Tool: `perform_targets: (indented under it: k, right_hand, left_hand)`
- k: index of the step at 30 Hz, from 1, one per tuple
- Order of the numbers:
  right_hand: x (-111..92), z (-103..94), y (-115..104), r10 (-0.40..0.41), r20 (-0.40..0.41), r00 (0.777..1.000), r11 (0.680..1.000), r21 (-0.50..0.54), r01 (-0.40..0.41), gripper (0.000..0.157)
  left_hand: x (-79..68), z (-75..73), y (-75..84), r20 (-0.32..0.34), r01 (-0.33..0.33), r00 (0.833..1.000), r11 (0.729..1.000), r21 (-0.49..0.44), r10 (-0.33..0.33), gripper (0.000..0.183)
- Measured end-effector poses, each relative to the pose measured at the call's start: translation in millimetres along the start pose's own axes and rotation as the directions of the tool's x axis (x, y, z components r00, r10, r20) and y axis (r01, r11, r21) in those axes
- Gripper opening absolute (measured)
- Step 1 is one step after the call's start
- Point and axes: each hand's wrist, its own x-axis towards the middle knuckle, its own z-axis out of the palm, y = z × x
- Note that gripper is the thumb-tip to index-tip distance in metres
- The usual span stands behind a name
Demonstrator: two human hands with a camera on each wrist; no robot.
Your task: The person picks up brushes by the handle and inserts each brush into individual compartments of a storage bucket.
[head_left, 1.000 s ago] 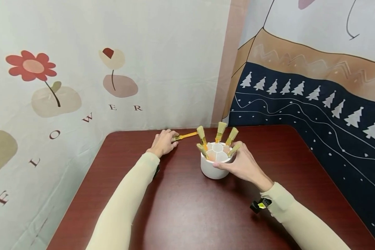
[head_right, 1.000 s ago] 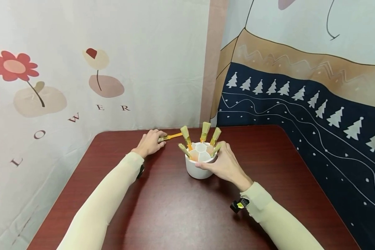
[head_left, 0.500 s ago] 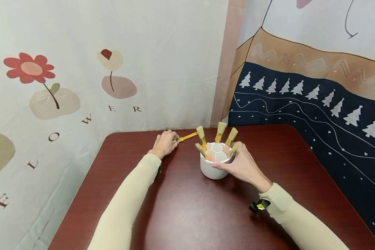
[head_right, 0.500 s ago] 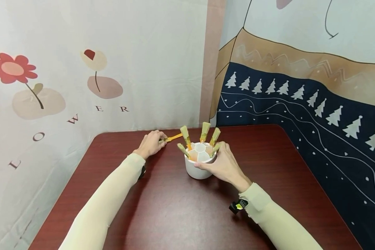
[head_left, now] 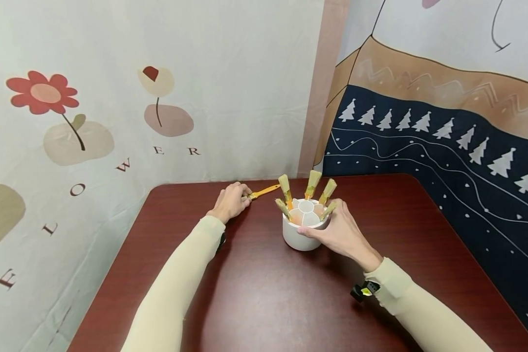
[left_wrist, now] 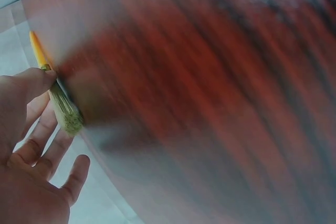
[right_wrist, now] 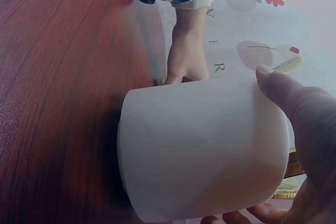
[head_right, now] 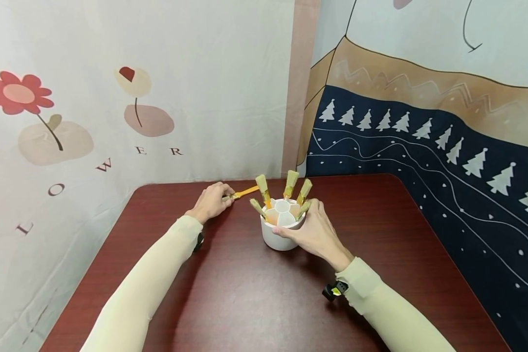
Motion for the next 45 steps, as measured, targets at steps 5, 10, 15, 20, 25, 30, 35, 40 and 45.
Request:
perform_targets:
  k: [5,10,15,20,25,30,35,40,45]
  right_hand:
    - [-1.3,0.7,-0.3,-0.013,-0.004,1.000,1.000,0.002,0.013,0.108]
    - [-2.7,1.3,0.5,-0.030,-0.008,1.000,1.000,0.000,0.030,0.110]
    - [-2.8,-0.2,1.7,-0.048,-0.009,0.999,0.999,-0.010,0.048,0.110]
    - [-2.7,-2.9,3.3,-0.049,0.000,0.999,0.999,-0.008,0.049,0.110]
    - [-2.2,-5.7,6.0,-0.043,0.005,0.999,0.999,-0.002,0.043,0.109]
    - [-1.0,-11.4,10.2,-0.052,0.019,0.998,0.999,0.004,0.051,0.092]
    - [0.5,-17.6,15.4,-0.070,0.047,0.996,0.997,-0.012,0.071,0.098]
    - [2.7,-21.8,22.1,-0.085,0.084,0.993,0.996,-0.027,0.087,0.107]
    - [5.3,-23.0,27.4,-0.089,0.115,0.989,0.996,-0.018,0.091,0.108]
  left_hand:
    - [-1.0,-0.3,-2.8,-0.008,0.014,1.000,0.999,-0.038,-0.014,0.029]
    - [-3.3,-0.2,-5.5,-0.022,0.011,1.000,0.997,-0.080,-0.013,0.029]
    - [-7.2,-4.2,-6.0,-0.032,-0.004,0.999,0.995,-0.101,0.001,0.028]
    - [-10.9,-9.1,-4.6,-0.053,-0.015,0.999,0.993,-0.114,0.009,0.027]
    - [-14.5,-11.7,-2.6,-0.072,-0.021,0.997,0.990,-0.140,0.011,0.027]
    - [-18.9,-14.0,0.5,-0.097,-0.042,0.995,0.982,-0.185,0.024,0.027]
    - [-25.5,-16.7,1.3,-0.130,-0.068,0.991,0.981,-0.180,0.044,0.027]
    - [-33.6,-19.7,2.1,-0.151,-0.074,0.988,0.976,-0.203,0.043,0.028]
    - [-40.3,-23.5,6.2,-0.218,-0.116,0.974,0.964,-0.240,0.063,0.029]
